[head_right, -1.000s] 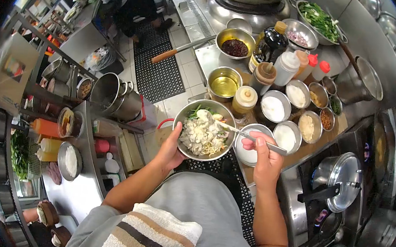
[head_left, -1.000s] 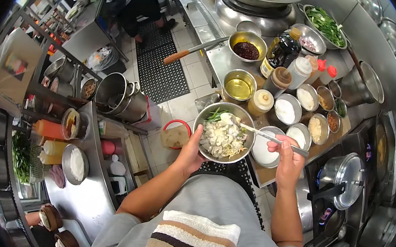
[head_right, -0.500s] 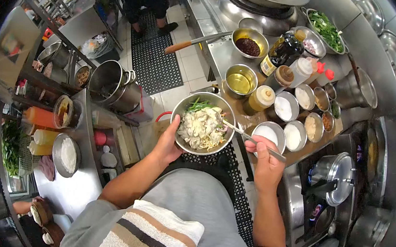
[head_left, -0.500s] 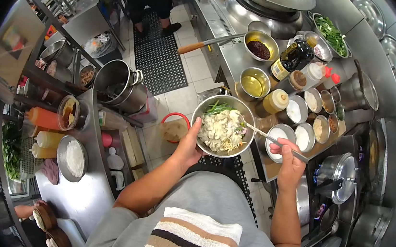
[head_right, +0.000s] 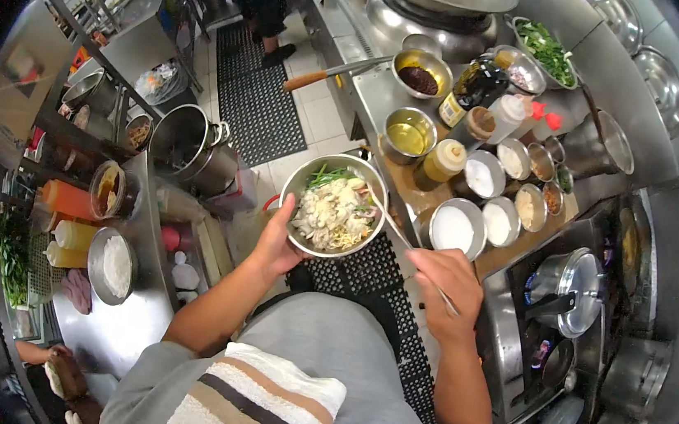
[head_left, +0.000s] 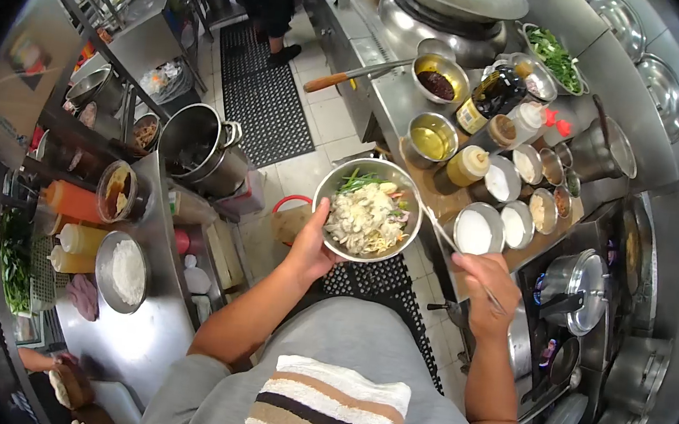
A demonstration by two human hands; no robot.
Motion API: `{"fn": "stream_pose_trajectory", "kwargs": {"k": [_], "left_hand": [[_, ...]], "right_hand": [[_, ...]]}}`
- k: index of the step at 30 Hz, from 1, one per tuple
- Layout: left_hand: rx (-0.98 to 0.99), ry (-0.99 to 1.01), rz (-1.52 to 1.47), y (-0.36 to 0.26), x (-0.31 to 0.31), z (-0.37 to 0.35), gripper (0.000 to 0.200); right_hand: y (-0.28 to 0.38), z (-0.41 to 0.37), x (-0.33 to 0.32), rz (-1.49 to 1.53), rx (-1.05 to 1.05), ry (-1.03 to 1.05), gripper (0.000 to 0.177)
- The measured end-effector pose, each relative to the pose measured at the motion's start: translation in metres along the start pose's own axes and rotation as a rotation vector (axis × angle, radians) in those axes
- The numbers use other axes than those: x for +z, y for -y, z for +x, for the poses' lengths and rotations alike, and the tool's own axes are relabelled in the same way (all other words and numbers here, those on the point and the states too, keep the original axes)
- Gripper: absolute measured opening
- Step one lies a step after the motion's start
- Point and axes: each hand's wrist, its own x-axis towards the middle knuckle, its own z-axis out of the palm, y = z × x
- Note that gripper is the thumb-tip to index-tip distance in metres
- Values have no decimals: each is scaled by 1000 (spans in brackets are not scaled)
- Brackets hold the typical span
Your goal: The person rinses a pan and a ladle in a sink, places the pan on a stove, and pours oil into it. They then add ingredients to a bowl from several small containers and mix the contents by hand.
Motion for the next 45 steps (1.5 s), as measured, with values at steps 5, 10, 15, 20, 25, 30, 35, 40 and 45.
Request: {"fn": "stream_pose_trajectory", "kwargs": {"k": [5,10,15,20,25,30,35,40,45], "left_hand": [[122,46,-11,25,25,-10,65],[184,-3,14,66,46,-14,63],[225,-25,-62,111,50,-32,62],[310,-102,-126,138,53,-64,59],[393,-191,-193,158,34,-97,60],[463,-236,-240,167,19,-128,62],[589,-174,-352,166,-19,-167,62],[668,-380,-501,154,-43,-224,61],[812,-335,-564,151,-120,-269,57]], "right_hand": [[-19,-41,-40,398,105,-197,20],[-63,-98,-56,558,419,-128,19],[-99,-109,-135,432,204,-677,28],[-107,-67,-203,-62,381,-590,24],[-146,-43,-179,-548,435,-245,40],[-278,-80,-102,-577,558,29,39],[-405,-99,-118,-272,487,204,35],[-399,-96,-139,-94,724,134,23],[-274,-91,-152,-320,810,130,33]]}}
